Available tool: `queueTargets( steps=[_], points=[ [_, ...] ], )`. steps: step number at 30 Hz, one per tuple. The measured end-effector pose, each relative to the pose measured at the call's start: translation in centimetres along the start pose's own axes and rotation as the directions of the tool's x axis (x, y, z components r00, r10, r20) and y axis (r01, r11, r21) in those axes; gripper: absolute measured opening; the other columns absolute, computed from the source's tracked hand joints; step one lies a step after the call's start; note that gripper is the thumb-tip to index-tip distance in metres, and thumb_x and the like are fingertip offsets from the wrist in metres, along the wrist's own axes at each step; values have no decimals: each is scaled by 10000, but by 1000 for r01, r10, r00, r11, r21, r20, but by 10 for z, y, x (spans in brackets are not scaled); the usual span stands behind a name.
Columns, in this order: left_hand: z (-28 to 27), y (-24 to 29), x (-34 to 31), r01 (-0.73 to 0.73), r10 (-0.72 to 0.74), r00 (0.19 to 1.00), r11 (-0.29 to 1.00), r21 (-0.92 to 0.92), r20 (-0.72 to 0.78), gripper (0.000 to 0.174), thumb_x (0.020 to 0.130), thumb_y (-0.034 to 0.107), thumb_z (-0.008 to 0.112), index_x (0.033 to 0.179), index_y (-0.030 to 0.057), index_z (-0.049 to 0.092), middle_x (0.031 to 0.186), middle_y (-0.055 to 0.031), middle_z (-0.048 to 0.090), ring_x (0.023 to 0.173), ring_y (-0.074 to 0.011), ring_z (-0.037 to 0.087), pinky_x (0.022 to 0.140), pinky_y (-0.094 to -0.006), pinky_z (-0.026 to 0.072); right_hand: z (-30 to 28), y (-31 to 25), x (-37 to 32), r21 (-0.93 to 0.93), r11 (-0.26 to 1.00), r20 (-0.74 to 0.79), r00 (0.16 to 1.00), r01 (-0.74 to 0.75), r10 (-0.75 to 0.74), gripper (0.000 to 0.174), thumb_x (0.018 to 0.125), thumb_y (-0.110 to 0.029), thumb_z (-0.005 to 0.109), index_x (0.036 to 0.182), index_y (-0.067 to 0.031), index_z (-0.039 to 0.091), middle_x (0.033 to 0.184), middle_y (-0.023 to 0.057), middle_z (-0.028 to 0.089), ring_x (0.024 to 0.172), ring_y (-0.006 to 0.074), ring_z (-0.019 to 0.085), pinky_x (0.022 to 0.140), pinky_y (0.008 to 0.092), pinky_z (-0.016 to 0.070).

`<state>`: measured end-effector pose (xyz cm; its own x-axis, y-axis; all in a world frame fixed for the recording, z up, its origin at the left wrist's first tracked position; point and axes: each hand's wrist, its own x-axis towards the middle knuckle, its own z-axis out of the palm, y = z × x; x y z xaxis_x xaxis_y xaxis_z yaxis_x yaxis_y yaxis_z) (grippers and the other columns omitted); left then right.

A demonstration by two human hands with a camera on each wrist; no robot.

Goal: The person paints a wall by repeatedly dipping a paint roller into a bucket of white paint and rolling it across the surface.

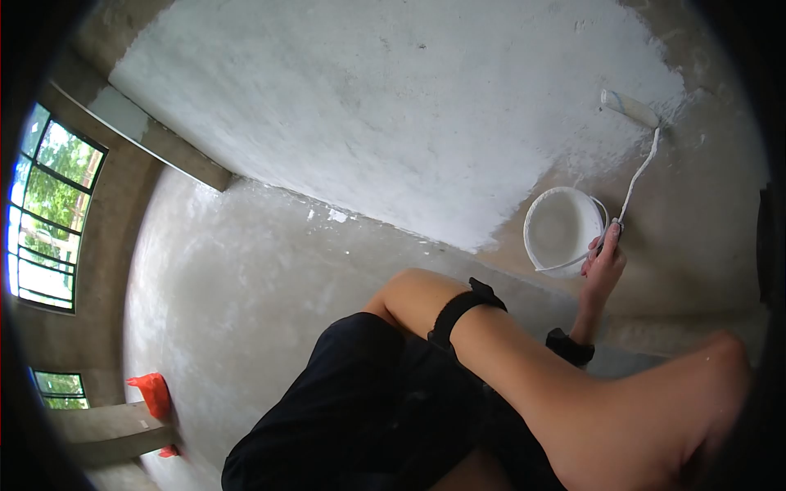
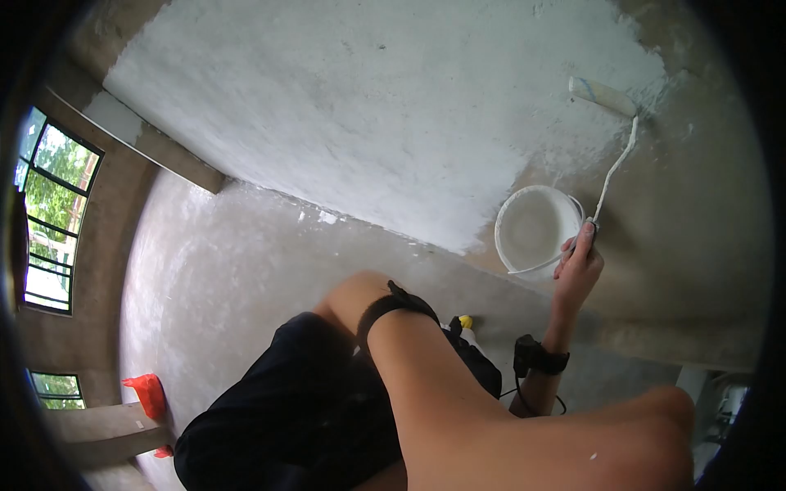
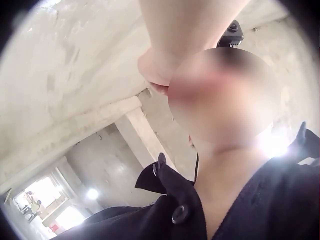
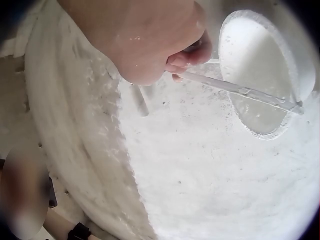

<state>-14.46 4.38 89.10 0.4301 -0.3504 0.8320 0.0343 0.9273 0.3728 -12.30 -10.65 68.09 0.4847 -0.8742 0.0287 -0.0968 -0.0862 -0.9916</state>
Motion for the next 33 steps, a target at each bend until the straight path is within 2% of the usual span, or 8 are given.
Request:
queueTargets(
  steps=[13, 17, 19, 23, 25, 33],
  points=[
    [5, 9, 27, 75, -76, 997, 995, -63, -3, 125, 804, 118, 733, 784, 25, 652, 589, -32, 562, 453, -144, 534, 404, -257, 373, -5, 26, 5, -132, 988, 9, 997, -76, 78, 616, 996, -514, 459, 625, -25, 503, 432, 0, 360, 337, 92, 336, 361, 278, 269],
    [6, 11, 33, 98, -99, 995, 992, -75, 0, 113, 800, 109, 740, 795, 26, 663, 595, -29, 574, 459, -138, 542, 406, -253, 378, -6, 27, 8, -123, 986, -4, 993, -116, 116, 612, 993, -512, 469, 624, -25, 504, 428, 0, 361, 337, 89, 336, 363, 277, 272],
    [6, 13, 31, 109, -109, 994, 991, -80, 5, 108, 798, 104, 743, 800, 26, 668, 598, -28, 580, 461, -135, 547, 406, -251, 381, -8, 27, 8, -177, 982, -36, 997, -73, 68, 602, 985, -530, 481, 627, -47, 513, 454, -25, 346, 340, 66, 305, 344, 249, 229],
    [6, 14, 19, 136, -135, 991, 988, -79, 14, 100, 794, 95, 750, 810, 27, 680, 603, -26, 592, 467, -129, 555, 408, -247, 386, -8, 18, 8, -152, 986, -41, 998, -62, 56, 587, 990, -496, 493, 627, -34, 504, 441, -3, 381, 332, 77, 327, 360, 268, 256],
    [7, 16, 14, 138, -137, 990, 987, -82, 16, 96, 792, 91, 754, 816, 27, 685, 606, -25, 598, 470, -127, 560, 409, -245, 388, -6, 10, 5, -118, 993, -41, 999, 2, -7, 565, 992, -476, 504, 638, -36, 511, 446, -8, 382, 331, 68, 319, 359, 262, 246],
    [2, 23, 15, 174, -173, 985, 981, -82, 21, 91, 784, 73, 768, 836, 29, 708, 618, -21, 622, 482, -115, 577, 412, -237, 398, -7, 9, 6, -117, 993, -7, 1000, -30, 29, 562, 986, -486, 515, 639, -45, 504, 452, -15, 376, 346, 60, 330, 362, 256, 244]
  ],
)
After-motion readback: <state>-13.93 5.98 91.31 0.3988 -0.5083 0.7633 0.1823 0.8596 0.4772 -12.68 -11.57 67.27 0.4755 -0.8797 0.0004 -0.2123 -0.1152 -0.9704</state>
